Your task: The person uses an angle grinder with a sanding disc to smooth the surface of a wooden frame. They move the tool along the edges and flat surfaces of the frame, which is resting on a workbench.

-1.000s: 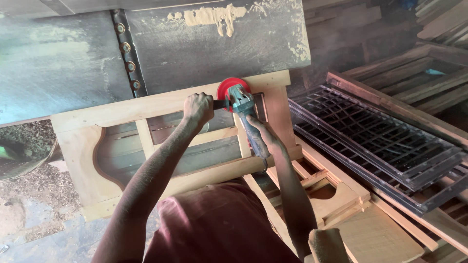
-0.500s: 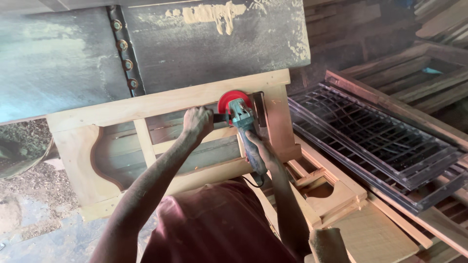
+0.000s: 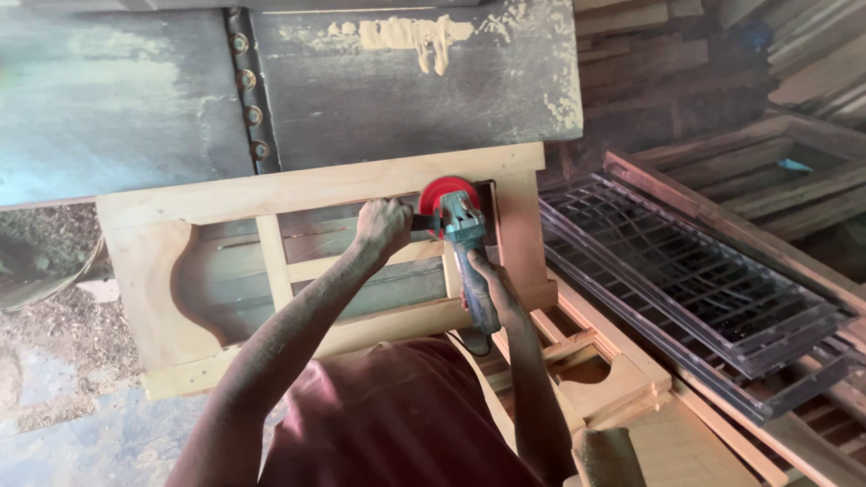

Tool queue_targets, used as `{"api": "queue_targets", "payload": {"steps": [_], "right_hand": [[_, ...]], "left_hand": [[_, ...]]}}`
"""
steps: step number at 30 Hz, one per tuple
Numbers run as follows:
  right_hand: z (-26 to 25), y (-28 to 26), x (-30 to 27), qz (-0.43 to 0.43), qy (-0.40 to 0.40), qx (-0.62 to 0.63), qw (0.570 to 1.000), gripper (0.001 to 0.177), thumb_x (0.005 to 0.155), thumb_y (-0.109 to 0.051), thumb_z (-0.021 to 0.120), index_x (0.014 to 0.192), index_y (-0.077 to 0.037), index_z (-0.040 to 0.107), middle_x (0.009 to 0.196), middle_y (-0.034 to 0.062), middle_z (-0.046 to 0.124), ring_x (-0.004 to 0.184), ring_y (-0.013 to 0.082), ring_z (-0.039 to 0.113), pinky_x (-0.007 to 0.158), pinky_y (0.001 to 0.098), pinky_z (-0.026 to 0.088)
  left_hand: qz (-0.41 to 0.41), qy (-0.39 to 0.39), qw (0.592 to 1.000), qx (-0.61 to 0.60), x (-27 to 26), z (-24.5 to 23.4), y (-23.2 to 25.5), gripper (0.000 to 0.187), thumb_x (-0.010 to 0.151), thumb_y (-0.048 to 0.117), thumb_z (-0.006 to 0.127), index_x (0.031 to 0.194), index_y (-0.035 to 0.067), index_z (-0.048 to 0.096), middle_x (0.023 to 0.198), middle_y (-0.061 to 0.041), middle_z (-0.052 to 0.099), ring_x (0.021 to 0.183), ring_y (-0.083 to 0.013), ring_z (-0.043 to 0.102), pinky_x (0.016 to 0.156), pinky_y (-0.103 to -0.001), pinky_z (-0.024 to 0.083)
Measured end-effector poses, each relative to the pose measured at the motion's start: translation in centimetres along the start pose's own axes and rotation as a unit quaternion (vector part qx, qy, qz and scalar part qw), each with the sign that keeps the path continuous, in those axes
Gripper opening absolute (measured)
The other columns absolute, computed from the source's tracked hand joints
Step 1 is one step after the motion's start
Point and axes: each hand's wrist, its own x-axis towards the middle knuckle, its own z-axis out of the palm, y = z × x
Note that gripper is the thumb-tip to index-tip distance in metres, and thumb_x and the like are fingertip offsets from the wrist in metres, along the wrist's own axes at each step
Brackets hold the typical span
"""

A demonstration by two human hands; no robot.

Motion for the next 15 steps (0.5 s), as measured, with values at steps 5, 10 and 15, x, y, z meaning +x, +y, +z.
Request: {"api": "queue_targets", "payload": {"steps": [5,10,15], "right_hand": [[-0.2,-0.6,-0.7,-0.002,0.016,-0.028,0.999,0.065,0.086,-0.065,0.065,0.093,-0.001,0.065,0.062,0.0118,0.064,0.050,0.0215,0.065,0.049,0.0353,0.056],[-0.6,-0.9,-1.3,0.016,0.021,-0.034,0.999,0.065,0.085,-0.066,0.065,0.093,-0.001,0.065,0.063,0.0117,0.064,0.050,0.0216,0.065,0.049,0.0353,0.056],[-1.3,0.3,-1.8,0.028,0.033,-0.033,0.999,0.065,0.087,-0.064,0.063,0.092,0.001,0.065,0.062,0.0118,0.064,0.050,0.0224,0.065,0.049,0.0360,0.056]], "left_hand": [[0.006,-0.002,1.000,-0.001,0.3,-0.5,0.8,0.011,0.086,0.019,0.067,0.085,0.012,0.076,0.079,-0.010,0.075,0.072,-0.0261,0.075,0.062,-0.041,0.061],[0.010,-0.003,1.000,-0.019,0.1,-0.5,1.0,0.011,0.085,0.018,0.067,0.086,0.012,0.076,0.082,-0.011,0.075,0.075,-0.0278,0.076,0.064,-0.041,0.060],[0.026,0.048,0.998,-0.041,-1.0,0.5,1.8,0.012,0.084,0.017,0.066,0.084,0.011,0.076,0.086,-0.013,0.075,0.079,-0.0314,0.075,0.067,-0.045,0.059]]}}
